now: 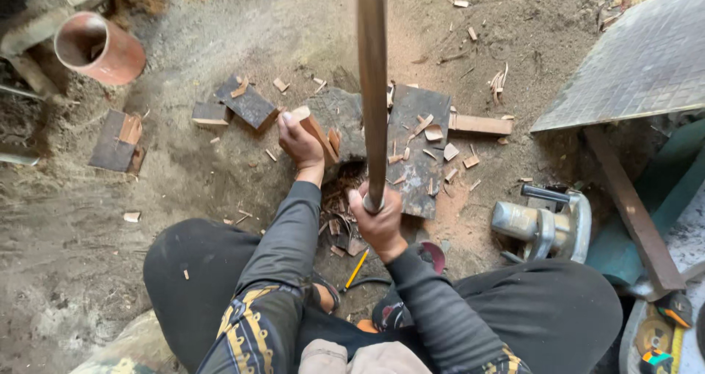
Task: The person sits on the ground and uses a long, thin metal tool to carve and shape a small block of wood. They repeatedly strike and scrape the wood, creating shavings that accumulate on the ground.
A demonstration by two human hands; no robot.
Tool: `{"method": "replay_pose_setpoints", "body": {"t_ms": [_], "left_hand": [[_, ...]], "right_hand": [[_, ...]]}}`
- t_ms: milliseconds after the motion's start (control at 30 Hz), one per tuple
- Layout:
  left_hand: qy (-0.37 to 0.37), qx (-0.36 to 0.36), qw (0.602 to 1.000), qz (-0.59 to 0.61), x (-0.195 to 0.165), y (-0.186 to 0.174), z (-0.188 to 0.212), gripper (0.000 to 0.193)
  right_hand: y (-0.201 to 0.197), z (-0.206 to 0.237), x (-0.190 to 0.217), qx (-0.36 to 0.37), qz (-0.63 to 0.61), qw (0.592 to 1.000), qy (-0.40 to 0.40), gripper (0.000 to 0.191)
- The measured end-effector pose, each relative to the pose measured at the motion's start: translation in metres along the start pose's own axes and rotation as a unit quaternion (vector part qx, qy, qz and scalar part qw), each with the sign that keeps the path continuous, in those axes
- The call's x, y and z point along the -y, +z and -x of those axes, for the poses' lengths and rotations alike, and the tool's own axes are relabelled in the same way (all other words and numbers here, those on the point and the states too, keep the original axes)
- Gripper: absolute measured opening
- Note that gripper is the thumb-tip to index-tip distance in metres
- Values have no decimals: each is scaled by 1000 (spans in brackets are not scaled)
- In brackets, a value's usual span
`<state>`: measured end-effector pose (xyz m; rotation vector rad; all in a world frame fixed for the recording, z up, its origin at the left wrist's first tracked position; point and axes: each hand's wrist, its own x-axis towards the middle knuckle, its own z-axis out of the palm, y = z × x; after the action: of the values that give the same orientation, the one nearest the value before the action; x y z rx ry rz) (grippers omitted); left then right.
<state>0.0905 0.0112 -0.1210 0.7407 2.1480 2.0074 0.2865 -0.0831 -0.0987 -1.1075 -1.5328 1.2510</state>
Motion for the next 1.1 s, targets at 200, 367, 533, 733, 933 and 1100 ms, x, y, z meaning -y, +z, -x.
{"method": "replay_pose_setpoints", "body": {"t_ms": [200,367,533,733,933,1100], "left_hand": [[30,8,998,53,-17,2,-8,50],[-13,12,1000,12,-24,2,-6,49],[16,13,1000,16,-22,0,-6,50],[7,9,1000,6,-12,-3,1,49],[-1,0,999,42,-3,-7,0,51],[33,-1,998,59,-5,-2,-8,55]], "right_hand": [[9,6,-17,81,66,994,20,13],[5,5,-23,176,-204,893,361,16],[0,1,-19,149,-159,922,320,13],[1,-4,-8,56,-15,995,77,11],[10,-4,-8,63,100,992,50,21],[11,-9,-14,120,96,982,106,16]]}}
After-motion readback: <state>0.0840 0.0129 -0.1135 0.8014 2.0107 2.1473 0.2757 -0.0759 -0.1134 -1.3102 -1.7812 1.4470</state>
